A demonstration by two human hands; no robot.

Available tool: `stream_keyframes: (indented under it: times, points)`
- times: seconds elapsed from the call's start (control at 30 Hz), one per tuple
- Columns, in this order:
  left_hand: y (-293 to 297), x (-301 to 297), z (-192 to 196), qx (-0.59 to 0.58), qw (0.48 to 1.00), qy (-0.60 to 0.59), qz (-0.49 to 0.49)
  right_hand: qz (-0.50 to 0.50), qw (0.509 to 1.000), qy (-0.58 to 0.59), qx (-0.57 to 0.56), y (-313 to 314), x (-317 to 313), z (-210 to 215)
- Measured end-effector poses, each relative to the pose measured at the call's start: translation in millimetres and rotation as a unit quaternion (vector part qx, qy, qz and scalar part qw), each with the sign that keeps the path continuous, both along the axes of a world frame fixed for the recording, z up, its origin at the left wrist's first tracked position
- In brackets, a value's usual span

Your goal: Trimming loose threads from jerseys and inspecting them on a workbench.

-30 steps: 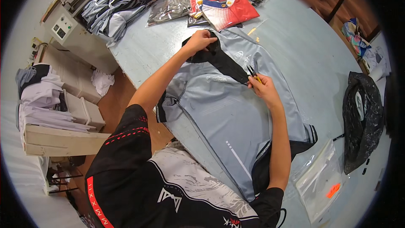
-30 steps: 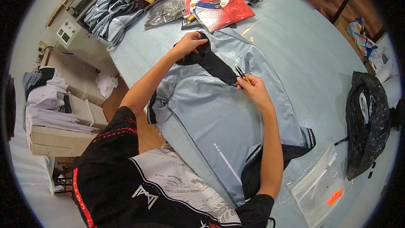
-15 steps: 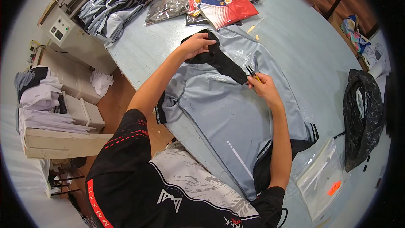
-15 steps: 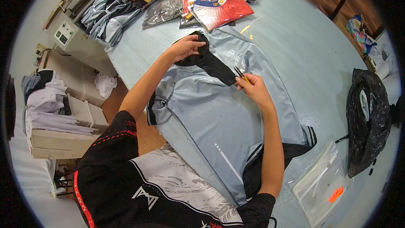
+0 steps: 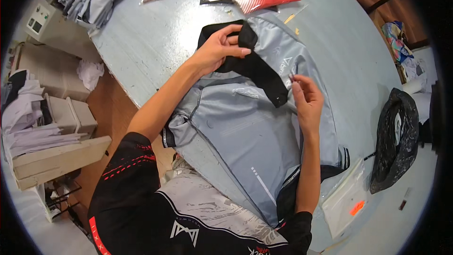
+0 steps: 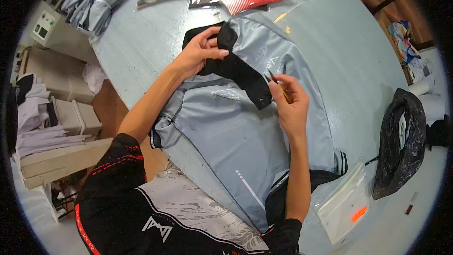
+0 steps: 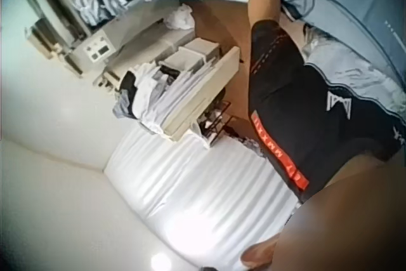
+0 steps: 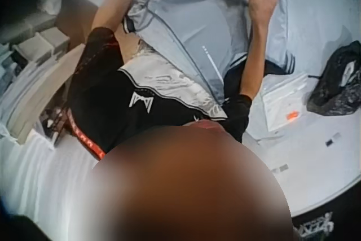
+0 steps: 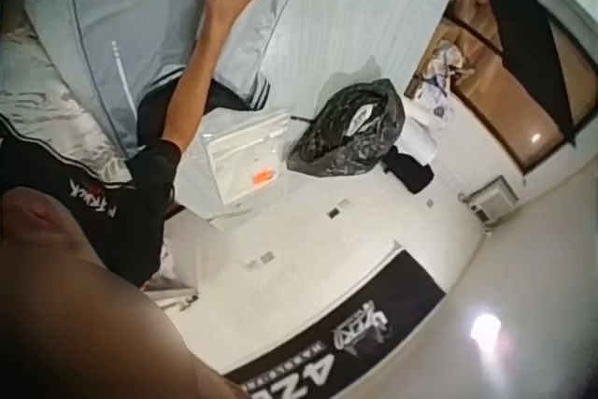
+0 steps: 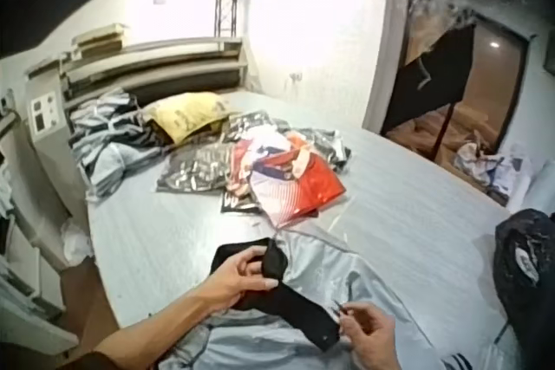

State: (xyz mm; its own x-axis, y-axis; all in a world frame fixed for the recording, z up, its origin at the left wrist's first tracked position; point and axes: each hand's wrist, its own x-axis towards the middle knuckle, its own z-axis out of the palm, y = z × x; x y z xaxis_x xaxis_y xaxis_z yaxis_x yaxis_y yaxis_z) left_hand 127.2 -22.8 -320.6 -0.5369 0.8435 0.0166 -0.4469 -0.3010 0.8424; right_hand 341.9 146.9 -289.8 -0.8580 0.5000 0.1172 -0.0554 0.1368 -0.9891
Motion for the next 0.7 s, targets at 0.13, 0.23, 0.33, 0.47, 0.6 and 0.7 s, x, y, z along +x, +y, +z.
stream_keyframes:
  times: [0.13, 0.23, 0.33, 0.47, 0.6, 0.7]
  points:
    - [-4, 2, 4, 0.02, 0.999, -0.05, 0.0, -0.026, 0.999, 0.003, 0.038, -21, -16, 10]
    - [-6, 8, 5, 0.03, 0.995, -0.091, 0.005, -0.021, 0.999, 0.014, 0.032, -41, -34, 14]
    - [-10, 8, 4, 0.046, 0.991, -0.127, -0.008, -0.032, 0.997, 0.014, 0.066, -45, -43, 10]
    - [-12, 8, -1, 0.036, 0.987, -0.154, -0.001, -0.032, 0.988, 0.07, 0.133, -46, -53, -3]
    - [-15, 11, 2, 0.047, 0.986, -0.16, -0.018, -0.021, 0.984, 0.064, 0.164, -49, -60, -6]
    - [-15, 13, 3, 0.044, 0.986, -0.158, -0.02, -0.025, 0.985, 0.075, 0.156, -51, -61, -10]
